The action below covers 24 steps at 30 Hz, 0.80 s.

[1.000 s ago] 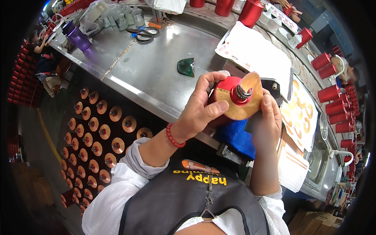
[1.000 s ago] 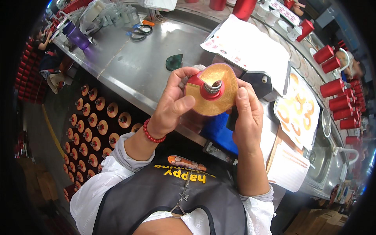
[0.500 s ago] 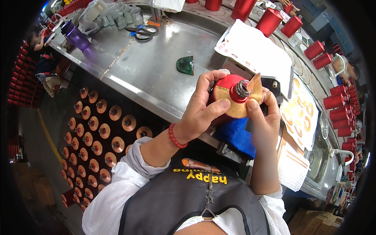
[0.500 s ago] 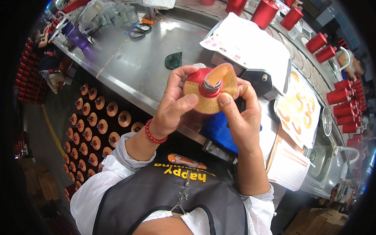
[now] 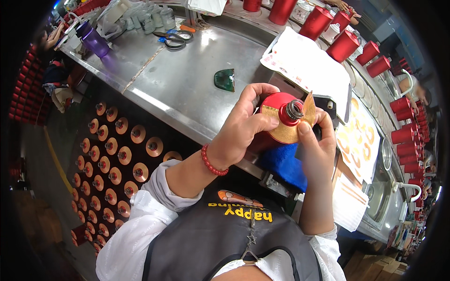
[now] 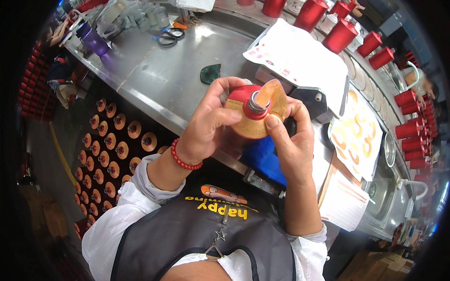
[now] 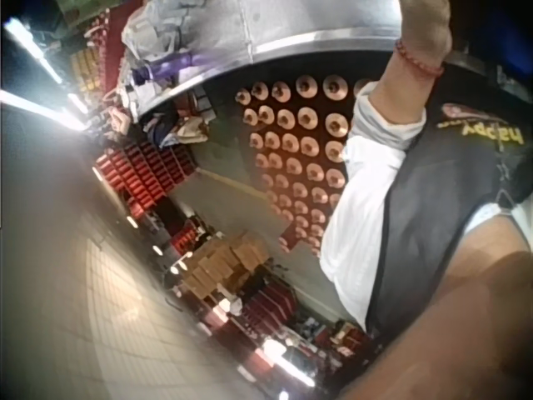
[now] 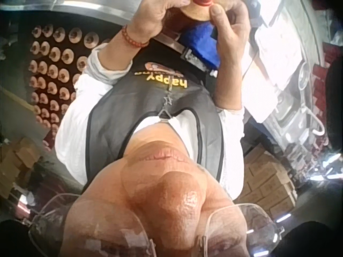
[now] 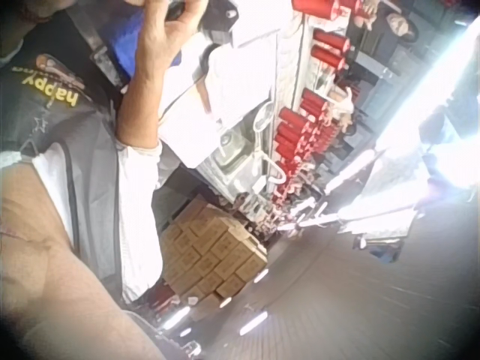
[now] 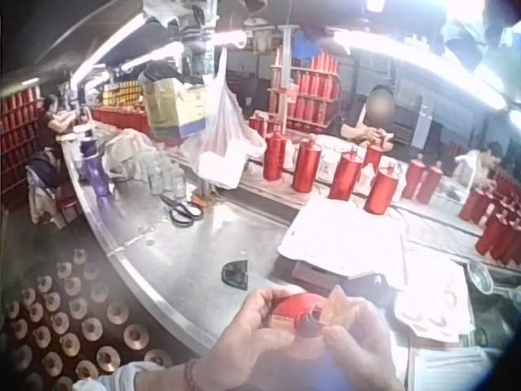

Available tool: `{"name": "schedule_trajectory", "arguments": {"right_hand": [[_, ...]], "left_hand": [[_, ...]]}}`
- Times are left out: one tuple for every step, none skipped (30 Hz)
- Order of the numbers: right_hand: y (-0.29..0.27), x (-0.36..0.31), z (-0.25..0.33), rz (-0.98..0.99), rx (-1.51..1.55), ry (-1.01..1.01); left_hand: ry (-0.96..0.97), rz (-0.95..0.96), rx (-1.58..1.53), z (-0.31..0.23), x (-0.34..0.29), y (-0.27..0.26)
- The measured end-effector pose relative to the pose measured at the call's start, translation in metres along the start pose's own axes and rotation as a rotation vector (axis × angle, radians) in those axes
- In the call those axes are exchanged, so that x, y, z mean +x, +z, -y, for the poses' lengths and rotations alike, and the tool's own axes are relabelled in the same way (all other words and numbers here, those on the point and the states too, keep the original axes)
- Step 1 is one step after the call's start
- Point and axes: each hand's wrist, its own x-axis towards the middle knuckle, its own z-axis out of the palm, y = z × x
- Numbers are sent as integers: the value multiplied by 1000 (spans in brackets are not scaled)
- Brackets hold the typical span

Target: The person applies circular labels to the necks of red cylindrical containers. They peel each label from a sheet, place it on the container neck, and smooth it with a green tool. The person repeats this process for multiple containers.

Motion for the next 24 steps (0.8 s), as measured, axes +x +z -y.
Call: {"name": "schedule_trajectory", "arguments": {"right_hand": [[-1, 0, 0, 5, 4, 10], [-1, -1, -1, 9, 8, 20], [-2, -1, -1, 13, 11, 30], [-2, -1, -1, 13, 9, 26], [-2, -1, -1, 13, 8, 21], [-2, 0, 0, 12, 7, 16], [-1, 0, 0, 7, 16, 24], [0, -1, 1, 2, 24, 32], [2, -1, 2, -4, 32, 38], [4, -1, 2, -13, 28, 35], [5, -1, 1, -22, 24, 33], [6, -2, 1, -32, 20, 35], [5, -3, 2, -22, 8, 26], [5, -2, 3, -11, -3, 17], [3, -2, 5, -1, -18, 10], [1, -2, 5, 7, -1, 7], [-3, -2, 5, 17, -25, 3], [-6, -1, 5, 29, -45, -5], [-8, -1, 5, 41, -64, -13], [-9, 0, 5, 48, -68, -23], [-10, 0, 5, 53, -73, -30], [-10, -2, 5, 58, -77, -36], [-9, -3, 6, 46, -45, -6], [-8, -3, 9, 35, -13, 25]], "left_hand": [[-15, -16, -25, -2, 1, 1], [-31, -31, -50, -3, 3, 1], [-48, -46, -76, -4, 4, 1], [-52, -37, -87, -4, 5, 0], [-57, -28, -99, -3, 7, -1], [-62, -16, -109, -3, 8, -2], [-60, -15, -120, -2, 8, -2], [-58, -14, -131, -2, 8, -2], [-54, -11, -140, -1, 8, -3], [62, -39, 22, 5, 4, 1], [178, -67, 182, 14, -3, 3], [282, -83, 465, 21, -7, 3], [260, -61, 430, 24, -9, 1], [239, -40, 395, 25, -9, 0], [217, -18, 356, 23, -9, 0], [169, 32, 257, 18, -7, 1], [155, 56, 238, 18, -5, 1], [145, 80, 225, 16, -3, 0], [136, 103, 211, 15, -2, 0], [132, 101, 194, 15, -2, 0], [124, 101, 176, 16, -3, 0], [116, 100, 158, 16, -4, 1], [110, 106, 156, 16, -5, 1], [104, 111, 153, 16, -2, -1]]}}
